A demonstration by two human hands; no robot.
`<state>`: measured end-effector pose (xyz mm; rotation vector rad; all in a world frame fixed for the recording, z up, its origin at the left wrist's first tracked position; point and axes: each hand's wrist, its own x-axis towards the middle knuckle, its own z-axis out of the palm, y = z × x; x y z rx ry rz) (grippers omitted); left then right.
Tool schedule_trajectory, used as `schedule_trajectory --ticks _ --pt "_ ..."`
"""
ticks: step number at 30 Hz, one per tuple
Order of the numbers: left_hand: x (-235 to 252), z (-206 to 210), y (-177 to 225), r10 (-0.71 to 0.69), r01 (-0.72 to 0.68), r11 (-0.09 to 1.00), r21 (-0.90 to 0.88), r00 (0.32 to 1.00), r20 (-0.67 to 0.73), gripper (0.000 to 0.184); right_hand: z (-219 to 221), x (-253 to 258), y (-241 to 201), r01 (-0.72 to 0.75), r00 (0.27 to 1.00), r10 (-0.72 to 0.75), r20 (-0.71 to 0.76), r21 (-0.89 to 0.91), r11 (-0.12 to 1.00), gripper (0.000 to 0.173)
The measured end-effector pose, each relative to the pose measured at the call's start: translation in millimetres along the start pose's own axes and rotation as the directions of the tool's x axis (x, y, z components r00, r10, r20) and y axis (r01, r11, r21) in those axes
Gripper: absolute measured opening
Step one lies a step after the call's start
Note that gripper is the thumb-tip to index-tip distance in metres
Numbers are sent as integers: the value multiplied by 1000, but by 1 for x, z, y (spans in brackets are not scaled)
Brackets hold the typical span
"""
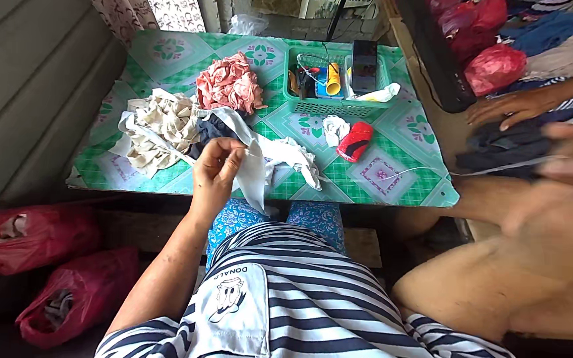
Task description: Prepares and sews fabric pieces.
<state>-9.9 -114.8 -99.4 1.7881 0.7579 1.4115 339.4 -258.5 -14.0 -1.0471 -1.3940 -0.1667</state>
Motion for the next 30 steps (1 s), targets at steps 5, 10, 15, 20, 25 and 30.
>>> schedule_trajectory --ticks 5,10,15,20,25,30 --pt "1 15 10 164 -152 985 -87 973 162 11 93 -12 -17 5 896 -64 439 134 991 29" --pt "-3 21 15 204 -184 975 -126 963 175 17 149 -30 -13 -3 796 -93 598 158 987 31" --pt "-7 17 16 185 -161 975 -153 969 161 22 160 -32 -13 -11 819 -62 570 124 992 11" --pt "-8 19 16 165 -129 970 -206 972 168 25 161 -33 -13 -4 828 -69 556 129 992 8" --pt "-8 18 12 119 -76 977 -198 969 218 24 160 -32 -14 -9 834 -72 547 144 990 7" --pt "-9 18 12 109 -63 975 -215 972 209 10 158 -33 -13 -3 834 -73 546 138 990 8"
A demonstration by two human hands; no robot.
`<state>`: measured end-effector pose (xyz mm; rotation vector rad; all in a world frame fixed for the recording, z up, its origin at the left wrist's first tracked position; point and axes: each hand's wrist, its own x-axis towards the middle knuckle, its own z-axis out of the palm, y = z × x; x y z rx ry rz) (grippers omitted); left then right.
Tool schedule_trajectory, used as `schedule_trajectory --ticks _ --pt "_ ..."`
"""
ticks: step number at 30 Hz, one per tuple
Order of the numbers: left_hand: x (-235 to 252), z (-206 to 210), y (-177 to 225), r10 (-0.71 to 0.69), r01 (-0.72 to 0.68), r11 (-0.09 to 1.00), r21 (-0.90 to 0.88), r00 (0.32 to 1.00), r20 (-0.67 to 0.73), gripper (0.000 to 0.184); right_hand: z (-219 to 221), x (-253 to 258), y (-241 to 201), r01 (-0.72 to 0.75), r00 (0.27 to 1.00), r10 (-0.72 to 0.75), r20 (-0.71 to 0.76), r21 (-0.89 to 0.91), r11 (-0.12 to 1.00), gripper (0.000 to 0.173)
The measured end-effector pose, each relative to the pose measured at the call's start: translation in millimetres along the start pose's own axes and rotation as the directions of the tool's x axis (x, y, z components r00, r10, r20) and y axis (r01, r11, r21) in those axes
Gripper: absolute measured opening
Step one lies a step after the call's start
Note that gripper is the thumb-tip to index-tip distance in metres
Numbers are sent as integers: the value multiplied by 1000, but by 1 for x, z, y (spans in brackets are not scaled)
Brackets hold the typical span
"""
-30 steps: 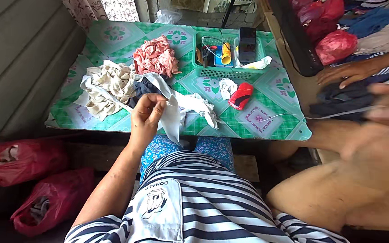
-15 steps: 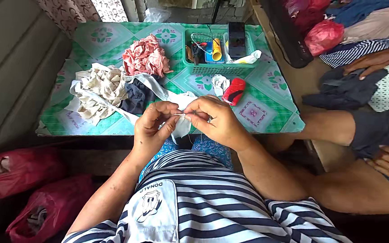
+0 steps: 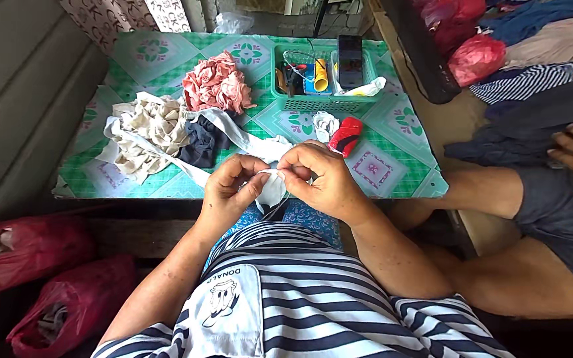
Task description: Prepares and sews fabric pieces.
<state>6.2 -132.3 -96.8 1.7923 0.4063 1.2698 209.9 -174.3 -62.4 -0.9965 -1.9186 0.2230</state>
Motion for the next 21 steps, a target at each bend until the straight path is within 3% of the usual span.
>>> schedule_trajectory --ticks 3,13,21 --pt "0 2 1 0 0 1000 -22 1000 -5 13 0 -1 1 14 1000 -14 8 -36 999 17" --pt "1 4 0 19 -19 1000 0 1000 7 22 1 -3 -1 76 996 -79 -42 -69 995 10" --pt "0 4 -2 84 -84 994 65 996 2 12 1 -4 -1 118 989 -123 -76 -68 991 9"
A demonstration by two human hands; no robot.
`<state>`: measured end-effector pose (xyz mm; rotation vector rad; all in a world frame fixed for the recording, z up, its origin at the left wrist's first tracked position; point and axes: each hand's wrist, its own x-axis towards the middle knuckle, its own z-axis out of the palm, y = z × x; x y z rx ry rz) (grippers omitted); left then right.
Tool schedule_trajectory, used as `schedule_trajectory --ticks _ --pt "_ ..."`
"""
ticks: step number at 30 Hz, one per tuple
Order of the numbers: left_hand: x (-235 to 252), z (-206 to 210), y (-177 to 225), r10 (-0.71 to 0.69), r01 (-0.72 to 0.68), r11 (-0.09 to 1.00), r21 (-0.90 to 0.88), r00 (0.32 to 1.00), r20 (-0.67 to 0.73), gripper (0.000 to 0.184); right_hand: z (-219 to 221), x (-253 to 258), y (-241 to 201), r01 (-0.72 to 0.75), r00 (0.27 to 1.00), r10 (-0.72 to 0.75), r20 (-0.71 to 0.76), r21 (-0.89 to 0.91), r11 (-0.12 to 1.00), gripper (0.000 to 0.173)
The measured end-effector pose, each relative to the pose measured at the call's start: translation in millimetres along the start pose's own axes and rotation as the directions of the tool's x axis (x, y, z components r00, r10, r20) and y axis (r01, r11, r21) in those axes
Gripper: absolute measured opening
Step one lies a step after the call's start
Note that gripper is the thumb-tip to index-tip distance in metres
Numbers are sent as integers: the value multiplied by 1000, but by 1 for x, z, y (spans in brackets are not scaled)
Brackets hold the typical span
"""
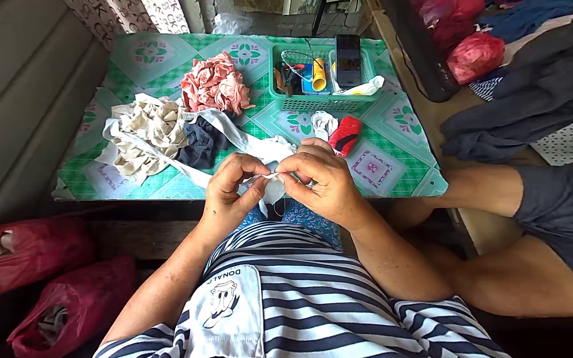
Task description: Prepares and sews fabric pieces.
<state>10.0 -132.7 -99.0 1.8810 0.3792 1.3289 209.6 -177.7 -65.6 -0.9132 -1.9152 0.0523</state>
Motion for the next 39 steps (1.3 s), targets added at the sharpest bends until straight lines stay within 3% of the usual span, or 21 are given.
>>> schedule_trajectory --ticks 8,15,23,39 --pt "0 1 -1 13 -13 1000 -14 1000 -11 20 0 0 1 -11 1000 11 -4 14 1000 9" --pt "0 1 2 -35 34 999 12 999 12 12 0 -1 -1 -43 999 42 10 36 998 8" --pt "-1 1 6 -187 186 967 -171 982 15 15 -1 -1 -1 -134 991 131 30 98 986 9" --pt "3 2 7 -176 178 970 -166 984 24 12 2 1 -2 -167 985 161 65 92 982 9"
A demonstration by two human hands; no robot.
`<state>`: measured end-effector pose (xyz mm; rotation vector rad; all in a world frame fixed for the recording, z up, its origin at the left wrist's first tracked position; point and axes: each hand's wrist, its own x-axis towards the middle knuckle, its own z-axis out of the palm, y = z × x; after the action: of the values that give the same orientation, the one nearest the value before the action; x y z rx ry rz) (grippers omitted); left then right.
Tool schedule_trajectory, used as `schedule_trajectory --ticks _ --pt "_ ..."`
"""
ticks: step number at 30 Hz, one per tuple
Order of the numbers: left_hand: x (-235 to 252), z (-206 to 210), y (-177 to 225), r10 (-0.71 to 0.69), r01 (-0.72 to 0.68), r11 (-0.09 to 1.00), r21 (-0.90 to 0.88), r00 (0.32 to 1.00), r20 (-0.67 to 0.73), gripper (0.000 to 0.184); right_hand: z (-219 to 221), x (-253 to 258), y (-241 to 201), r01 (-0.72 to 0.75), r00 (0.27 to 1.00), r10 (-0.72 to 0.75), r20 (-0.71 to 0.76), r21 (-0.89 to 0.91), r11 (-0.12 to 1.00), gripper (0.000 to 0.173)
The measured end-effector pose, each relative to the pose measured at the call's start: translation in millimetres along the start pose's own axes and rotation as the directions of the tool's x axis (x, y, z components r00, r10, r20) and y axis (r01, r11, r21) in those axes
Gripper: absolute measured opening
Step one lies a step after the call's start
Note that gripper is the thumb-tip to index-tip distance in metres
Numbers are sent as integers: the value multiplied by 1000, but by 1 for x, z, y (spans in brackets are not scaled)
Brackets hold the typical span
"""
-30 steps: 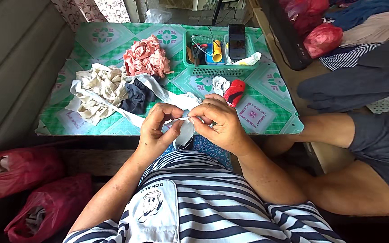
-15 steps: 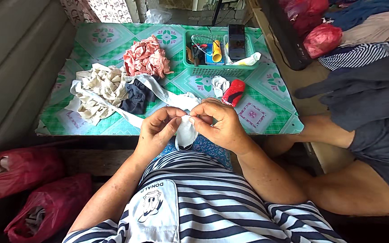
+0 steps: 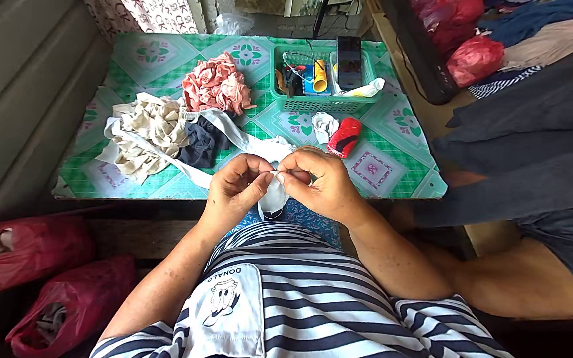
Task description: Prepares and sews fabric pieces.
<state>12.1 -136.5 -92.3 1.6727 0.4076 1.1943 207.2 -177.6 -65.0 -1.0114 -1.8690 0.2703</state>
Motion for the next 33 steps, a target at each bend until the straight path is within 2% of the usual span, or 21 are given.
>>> schedule_trajectory --ticks 7,10,14,19,33 --pt "1 0 0 22 -22 999 25 1000 -10 11 1 -1 -1 -16 1000 16 4 -6 1000 11" --pt "1 -1 -2 -16 15 1000 -19 998 -55 11 0 -1 -3 -36 999 36 -2 -10 999 22" --pt "2 -2 -1 -131 111 981 -160 984 -122 11 0 0 -5 -7 998 2 -62 -77 997 17" --pt "3 1 2 -198 152 956 -252 966 -168 16 2 -1 -6 27 996 -35 -80 -100 995 15" --pt "2 4 4 -224 163 935 -314 960 -167 15 7 -2 -10 18 993 -36 -109 -165 986 16"
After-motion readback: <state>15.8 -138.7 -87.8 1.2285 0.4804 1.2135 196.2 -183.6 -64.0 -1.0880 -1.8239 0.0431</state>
